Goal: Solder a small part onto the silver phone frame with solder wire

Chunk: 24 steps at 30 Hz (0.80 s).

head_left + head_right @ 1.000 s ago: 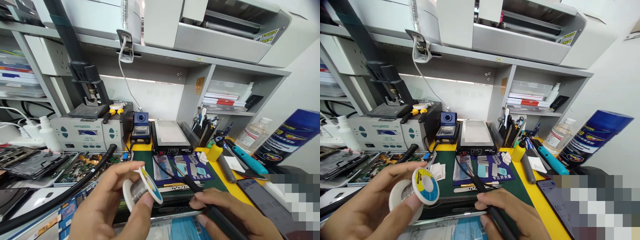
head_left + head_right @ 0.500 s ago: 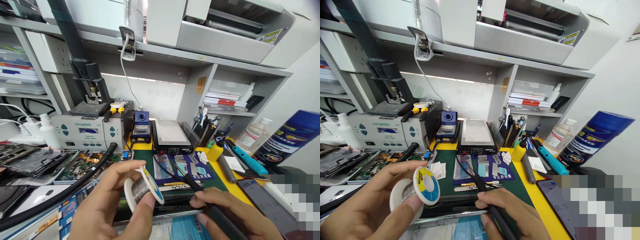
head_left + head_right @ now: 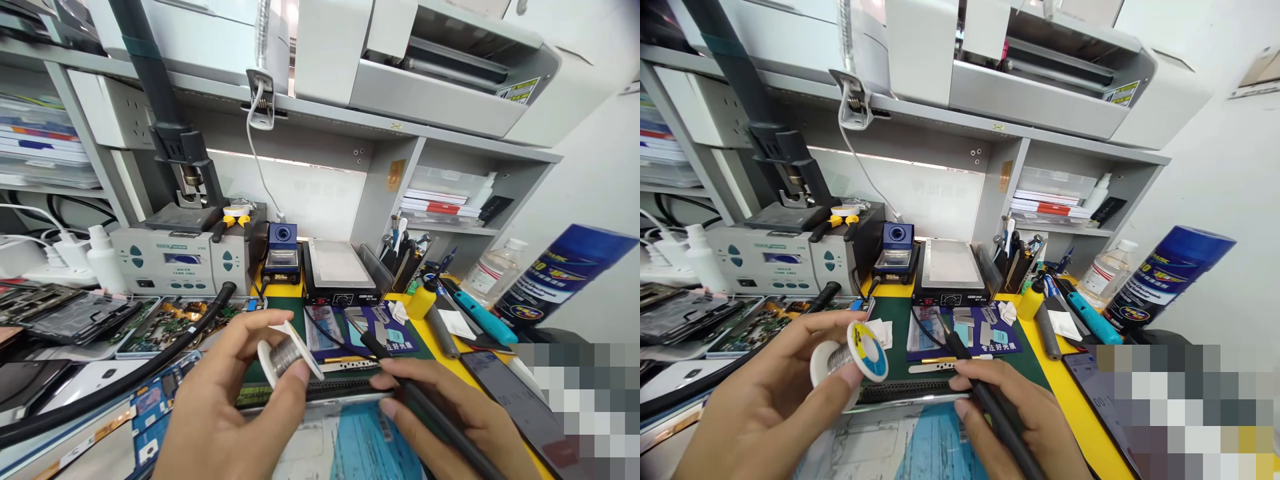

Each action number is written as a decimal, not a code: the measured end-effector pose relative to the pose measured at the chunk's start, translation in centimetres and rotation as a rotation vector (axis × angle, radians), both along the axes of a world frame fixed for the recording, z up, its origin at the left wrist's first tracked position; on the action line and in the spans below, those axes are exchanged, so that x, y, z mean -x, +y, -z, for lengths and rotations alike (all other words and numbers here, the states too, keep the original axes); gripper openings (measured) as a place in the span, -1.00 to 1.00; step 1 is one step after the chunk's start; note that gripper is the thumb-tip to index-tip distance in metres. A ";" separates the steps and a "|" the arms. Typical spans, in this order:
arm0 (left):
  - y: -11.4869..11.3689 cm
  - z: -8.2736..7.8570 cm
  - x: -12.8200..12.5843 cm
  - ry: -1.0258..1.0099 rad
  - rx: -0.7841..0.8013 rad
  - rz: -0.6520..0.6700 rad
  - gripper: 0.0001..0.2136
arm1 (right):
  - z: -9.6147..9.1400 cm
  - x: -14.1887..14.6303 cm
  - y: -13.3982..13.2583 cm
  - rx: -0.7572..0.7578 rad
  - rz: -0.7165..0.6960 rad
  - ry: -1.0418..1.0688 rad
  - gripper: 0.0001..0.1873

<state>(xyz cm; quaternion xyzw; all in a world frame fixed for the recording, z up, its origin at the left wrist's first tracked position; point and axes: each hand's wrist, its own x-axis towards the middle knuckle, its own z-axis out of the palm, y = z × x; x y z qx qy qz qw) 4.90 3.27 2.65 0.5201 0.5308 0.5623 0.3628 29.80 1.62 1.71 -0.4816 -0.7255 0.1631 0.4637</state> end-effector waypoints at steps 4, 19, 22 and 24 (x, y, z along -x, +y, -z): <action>0.5 0.1 1.1 0.039 -0.030 0.066 -0.66 | 0.4 0.0 0.0 0.085 -0.002 0.000 -0.58; 0.7 -1.2 0.7 -0.006 -0.045 0.036 -0.58 | 0.2 0.1 0.7 0.143 0.041 0.055 -0.69; 0.8 -1.3 0.6 -0.009 -0.063 0.046 -0.60 | 0.1 0.4 0.6 0.155 0.059 0.089 -0.72; 0.9 -1.3 0.4 -0.019 -0.071 0.043 -0.62 | 0.1 0.9 0.5 0.171 0.098 0.122 -0.73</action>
